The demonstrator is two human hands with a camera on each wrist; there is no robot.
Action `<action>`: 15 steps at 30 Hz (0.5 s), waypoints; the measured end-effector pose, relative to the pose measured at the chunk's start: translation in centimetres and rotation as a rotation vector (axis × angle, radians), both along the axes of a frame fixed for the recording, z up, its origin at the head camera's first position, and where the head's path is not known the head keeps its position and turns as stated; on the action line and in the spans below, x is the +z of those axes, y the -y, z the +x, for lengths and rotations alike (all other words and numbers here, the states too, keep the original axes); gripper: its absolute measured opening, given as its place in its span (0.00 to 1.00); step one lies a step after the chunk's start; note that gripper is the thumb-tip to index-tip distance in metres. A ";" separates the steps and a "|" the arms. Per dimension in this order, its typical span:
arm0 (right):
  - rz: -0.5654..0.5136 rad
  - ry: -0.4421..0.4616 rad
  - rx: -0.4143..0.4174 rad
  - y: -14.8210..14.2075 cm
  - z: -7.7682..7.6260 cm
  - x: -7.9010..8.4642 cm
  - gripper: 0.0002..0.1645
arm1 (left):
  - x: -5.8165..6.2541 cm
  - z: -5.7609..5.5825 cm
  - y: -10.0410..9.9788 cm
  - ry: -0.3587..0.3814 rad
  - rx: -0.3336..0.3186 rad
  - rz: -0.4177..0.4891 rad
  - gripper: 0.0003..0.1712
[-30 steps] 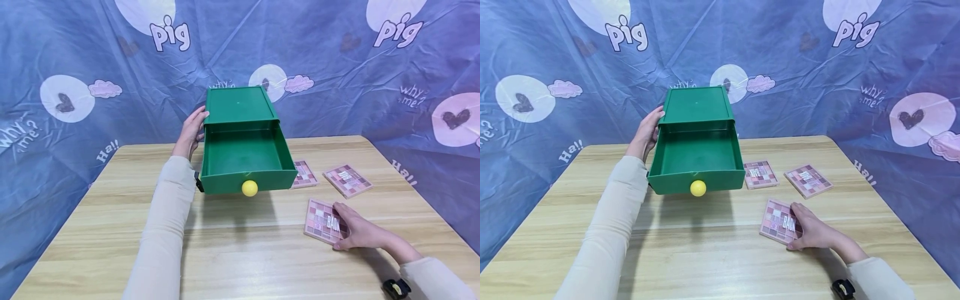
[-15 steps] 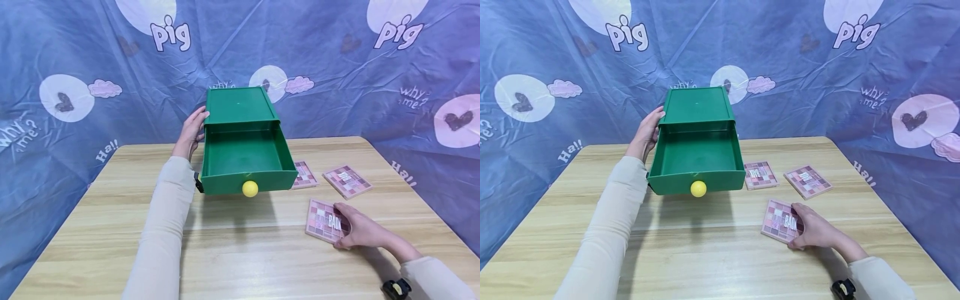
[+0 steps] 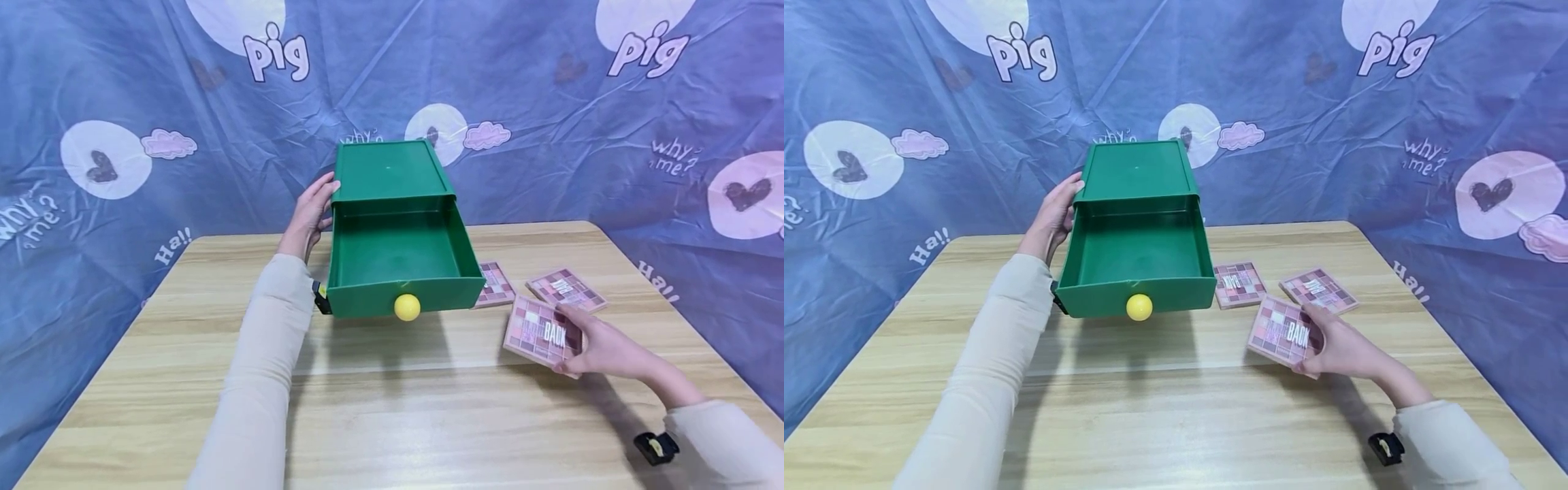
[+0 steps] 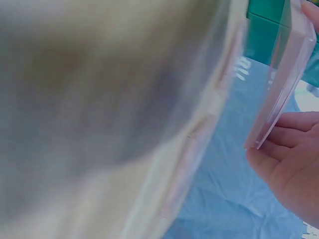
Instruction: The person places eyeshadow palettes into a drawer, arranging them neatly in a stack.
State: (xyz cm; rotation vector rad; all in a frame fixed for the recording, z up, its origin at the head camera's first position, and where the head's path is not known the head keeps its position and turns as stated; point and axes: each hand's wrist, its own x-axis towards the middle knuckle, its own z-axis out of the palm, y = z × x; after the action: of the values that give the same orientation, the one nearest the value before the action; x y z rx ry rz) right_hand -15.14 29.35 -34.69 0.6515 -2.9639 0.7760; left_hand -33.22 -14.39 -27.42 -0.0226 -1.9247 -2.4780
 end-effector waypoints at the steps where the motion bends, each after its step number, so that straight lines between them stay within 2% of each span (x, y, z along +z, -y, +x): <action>1: -0.002 0.013 -0.005 -0.1 -0.1 0.5 0.62 | 0.0 0.0 0.0 0.000 -0.003 0.003 0.31; 9: 0.014 -0.034 -0.006 -0.2 -1.5 4.3 0.62 | 0.1 -0.1 -0.1 0.003 -0.018 0.005 0.32; 15: -0.002 -0.005 -0.009 0.4 -2.6 7.3 0.60 | 0.1 -0.1 0.1 0.011 -0.008 0.012 0.31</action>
State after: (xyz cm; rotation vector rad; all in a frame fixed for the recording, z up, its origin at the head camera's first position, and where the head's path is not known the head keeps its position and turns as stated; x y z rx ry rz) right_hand -17.74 28.94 -27.34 0.6393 -2.9588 0.7757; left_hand -33.36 -14.45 -27.35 -0.0167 -1.9176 -2.5002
